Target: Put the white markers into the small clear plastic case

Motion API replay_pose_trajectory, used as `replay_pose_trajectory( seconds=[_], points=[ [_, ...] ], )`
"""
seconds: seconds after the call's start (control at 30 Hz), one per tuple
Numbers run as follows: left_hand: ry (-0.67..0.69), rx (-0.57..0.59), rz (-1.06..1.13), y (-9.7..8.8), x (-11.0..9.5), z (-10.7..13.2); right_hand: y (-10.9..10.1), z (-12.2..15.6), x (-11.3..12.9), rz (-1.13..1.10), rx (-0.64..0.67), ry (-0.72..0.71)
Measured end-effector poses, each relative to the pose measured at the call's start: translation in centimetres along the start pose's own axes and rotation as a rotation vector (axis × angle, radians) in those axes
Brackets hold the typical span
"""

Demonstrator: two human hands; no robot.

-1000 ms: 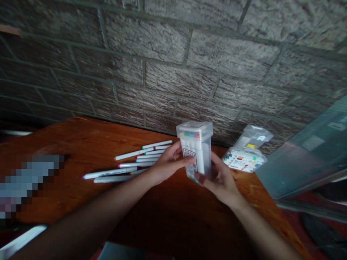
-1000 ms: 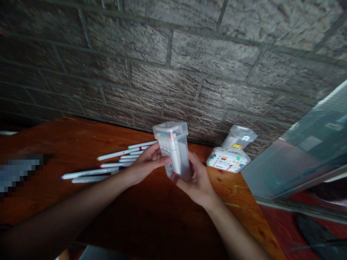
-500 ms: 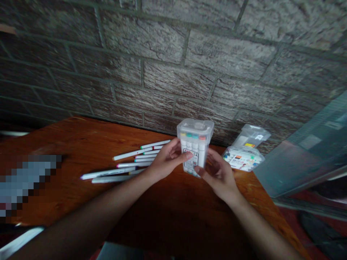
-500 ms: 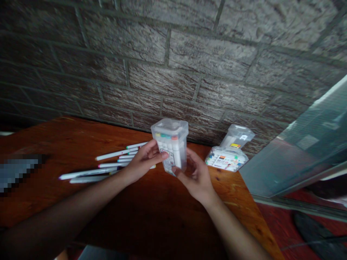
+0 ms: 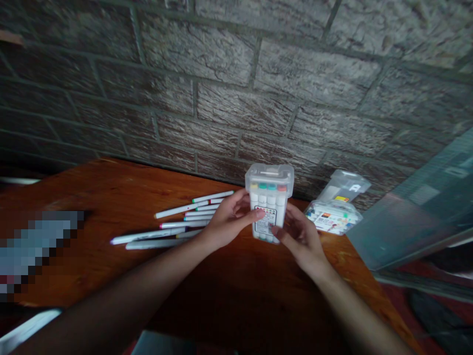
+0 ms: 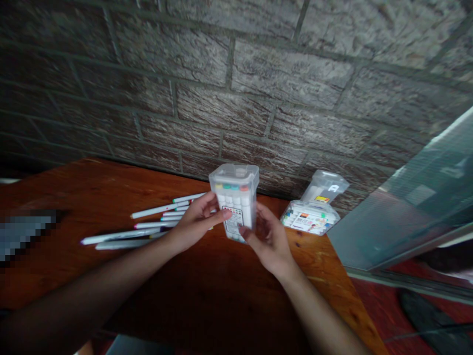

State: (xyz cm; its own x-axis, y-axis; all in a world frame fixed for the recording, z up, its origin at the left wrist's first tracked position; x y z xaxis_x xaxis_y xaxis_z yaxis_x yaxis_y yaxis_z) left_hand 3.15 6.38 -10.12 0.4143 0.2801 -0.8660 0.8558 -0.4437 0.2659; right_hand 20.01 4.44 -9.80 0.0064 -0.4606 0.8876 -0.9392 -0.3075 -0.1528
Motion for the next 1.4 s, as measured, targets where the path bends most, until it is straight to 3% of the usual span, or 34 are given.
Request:
replay_pose_trajectory(
  seconds=[0.57,1.03,1.4],
  points=[
    [-0.009,-0.089,-0.114,-0.55,-0.75,0.04,0.23,-0.20,-0.64,0.026,-0.011,0.045],
    [-0.090,0.064,0.025,0.03,0.02,-0.10,-0.30,-0.13,-0.27,0.062,-0.032,0.019],
    [-0.087,0.027,-0.024,-0.14,-0.12,0.11,0.02,-0.33,0.17,-0.016,0.027,0.029]
  ],
)
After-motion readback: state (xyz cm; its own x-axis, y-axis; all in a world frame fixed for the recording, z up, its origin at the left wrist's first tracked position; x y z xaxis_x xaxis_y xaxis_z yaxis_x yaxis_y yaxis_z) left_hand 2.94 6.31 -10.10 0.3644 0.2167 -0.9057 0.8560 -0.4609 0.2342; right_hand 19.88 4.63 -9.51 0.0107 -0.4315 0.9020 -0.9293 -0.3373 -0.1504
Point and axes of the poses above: each hand's wrist, its own z-axis away from the middle knuckle, its own y-axis out of the palm, x = y × z, the point moved 7 cm from there along -z, towards the middle knuckle, and after that the axes turned 4 degrees about x, right-handed, at the moved point
